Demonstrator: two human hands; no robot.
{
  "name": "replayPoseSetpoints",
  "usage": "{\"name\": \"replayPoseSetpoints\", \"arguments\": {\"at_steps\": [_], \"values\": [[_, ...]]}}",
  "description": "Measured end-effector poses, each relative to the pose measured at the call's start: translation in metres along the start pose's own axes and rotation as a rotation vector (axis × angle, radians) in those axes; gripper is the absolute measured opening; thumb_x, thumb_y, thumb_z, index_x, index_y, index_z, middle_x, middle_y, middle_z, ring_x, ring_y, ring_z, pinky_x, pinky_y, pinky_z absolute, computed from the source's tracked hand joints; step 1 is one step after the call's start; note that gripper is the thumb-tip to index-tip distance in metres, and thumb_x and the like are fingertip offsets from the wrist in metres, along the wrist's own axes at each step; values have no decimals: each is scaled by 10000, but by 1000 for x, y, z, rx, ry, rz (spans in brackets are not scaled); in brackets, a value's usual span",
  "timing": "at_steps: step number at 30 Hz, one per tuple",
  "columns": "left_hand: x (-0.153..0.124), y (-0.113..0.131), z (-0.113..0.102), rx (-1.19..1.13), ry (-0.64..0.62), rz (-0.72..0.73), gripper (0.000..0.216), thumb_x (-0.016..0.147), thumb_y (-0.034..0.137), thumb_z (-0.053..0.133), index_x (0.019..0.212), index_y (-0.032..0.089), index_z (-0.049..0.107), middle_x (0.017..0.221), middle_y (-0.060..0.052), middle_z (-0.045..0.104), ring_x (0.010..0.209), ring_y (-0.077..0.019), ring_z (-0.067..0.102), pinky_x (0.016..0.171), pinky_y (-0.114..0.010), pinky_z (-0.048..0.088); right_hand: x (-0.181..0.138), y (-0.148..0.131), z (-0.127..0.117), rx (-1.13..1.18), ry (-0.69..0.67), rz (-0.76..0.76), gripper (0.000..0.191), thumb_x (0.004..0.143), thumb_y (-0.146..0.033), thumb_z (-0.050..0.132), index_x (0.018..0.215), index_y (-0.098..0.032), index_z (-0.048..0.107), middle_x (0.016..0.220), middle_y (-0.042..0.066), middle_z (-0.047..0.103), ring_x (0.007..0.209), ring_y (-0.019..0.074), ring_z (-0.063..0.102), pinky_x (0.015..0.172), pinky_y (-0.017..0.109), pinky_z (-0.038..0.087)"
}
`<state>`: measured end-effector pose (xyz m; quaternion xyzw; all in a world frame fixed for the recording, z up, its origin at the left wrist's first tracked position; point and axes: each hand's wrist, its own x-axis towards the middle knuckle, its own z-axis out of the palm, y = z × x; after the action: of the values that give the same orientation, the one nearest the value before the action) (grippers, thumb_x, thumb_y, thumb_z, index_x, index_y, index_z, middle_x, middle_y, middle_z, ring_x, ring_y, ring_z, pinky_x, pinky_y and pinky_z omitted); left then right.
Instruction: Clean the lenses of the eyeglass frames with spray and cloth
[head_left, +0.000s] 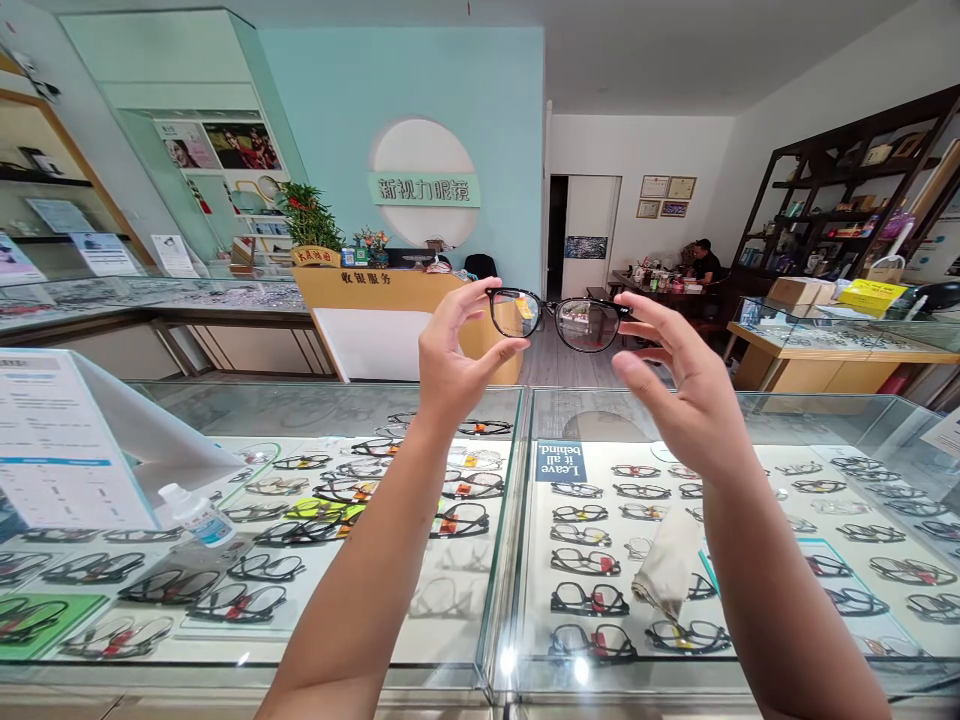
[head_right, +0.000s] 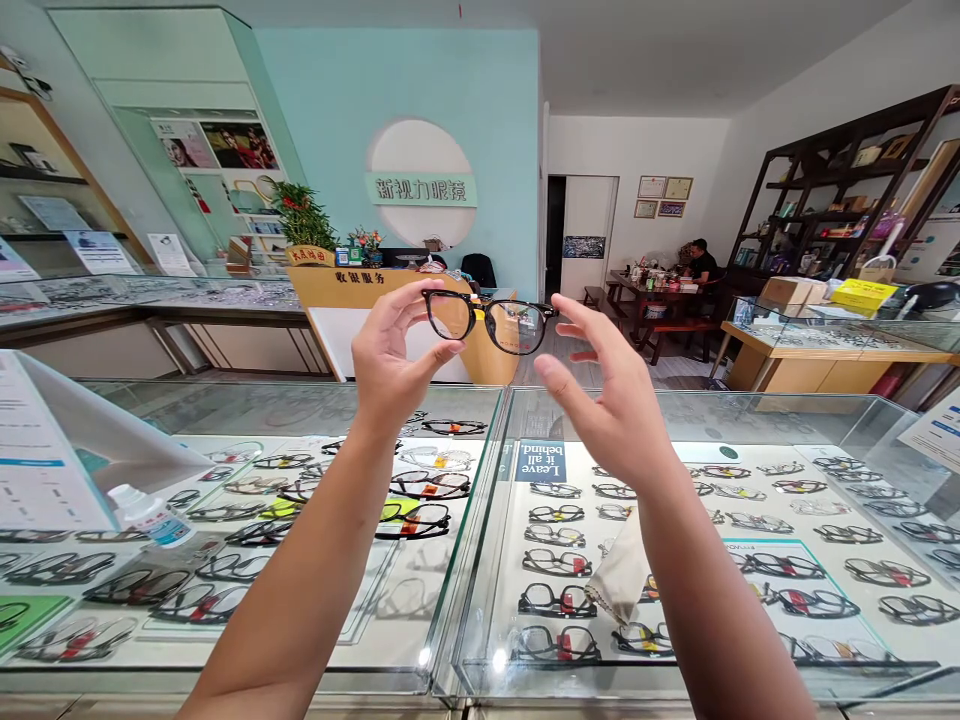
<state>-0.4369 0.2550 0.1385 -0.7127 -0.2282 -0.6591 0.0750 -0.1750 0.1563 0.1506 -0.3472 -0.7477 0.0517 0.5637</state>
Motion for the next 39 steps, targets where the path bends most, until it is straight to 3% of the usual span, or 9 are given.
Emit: {"name": "replayPoseSetpoints", "arguments": {"at_steps": [4,9,15,22,30,39], "values": [[-3,22,5,154,95,69,753,869,775,744,1393,243,644,1348,-138,734,1240,-296,711,981,-448,615,9,17,3,124,119,9,400,1088,-564,526,1395,-359,680,1489,62,698,1329,303,690,1106,537,596],[-5,40,10,213,130,153,741,844,755,787,1362,243,652,1313,-127,745,1240,-309,703,1011,-484,611,15,34,5,221,133,-22,371,1116,-566,428,1311,-354,661,1464,70,716,1406,301,660,1106,543,594],[-5,39,11,200,131,146,734,853,762,772,1358,243,651,1314,-123,740,1240,-306,695,1019,-496,609,15,42,1,215,193,-52,283,1091,-529,506,1196,-342,691,1292,62,757,1264,291,713,1095,518,583],[-5,32,8,190,121,146,743,841,775,771,1357,252,660,1314,-122,732,1251,-309,683,1041,-500,600,15,46,-3,147,217,-45,284,1066,-542,562,1168,-328,720,1226,65,757,1213,298,712,1056,501,591],[-9,29,10,224,167,229,751,859,736,784,1420,261,631,1343,-126,711,1266,-311,672,1028,-462,594,15,38,-1,263,260,-69,238,1050,-471,646,1194,-341,784,1320,49,778,1379,296,661,1130,496,566],[-15,40,19,272,182,203,728,866,719,786,1430,282,640,1300,-118,711,1247,-314,670,1058,-467,567,16,47,3,327,284,179,305,1014,-534,687,1248,-377,804,1319,19,786,1146,241,747,988,431,629]]}}
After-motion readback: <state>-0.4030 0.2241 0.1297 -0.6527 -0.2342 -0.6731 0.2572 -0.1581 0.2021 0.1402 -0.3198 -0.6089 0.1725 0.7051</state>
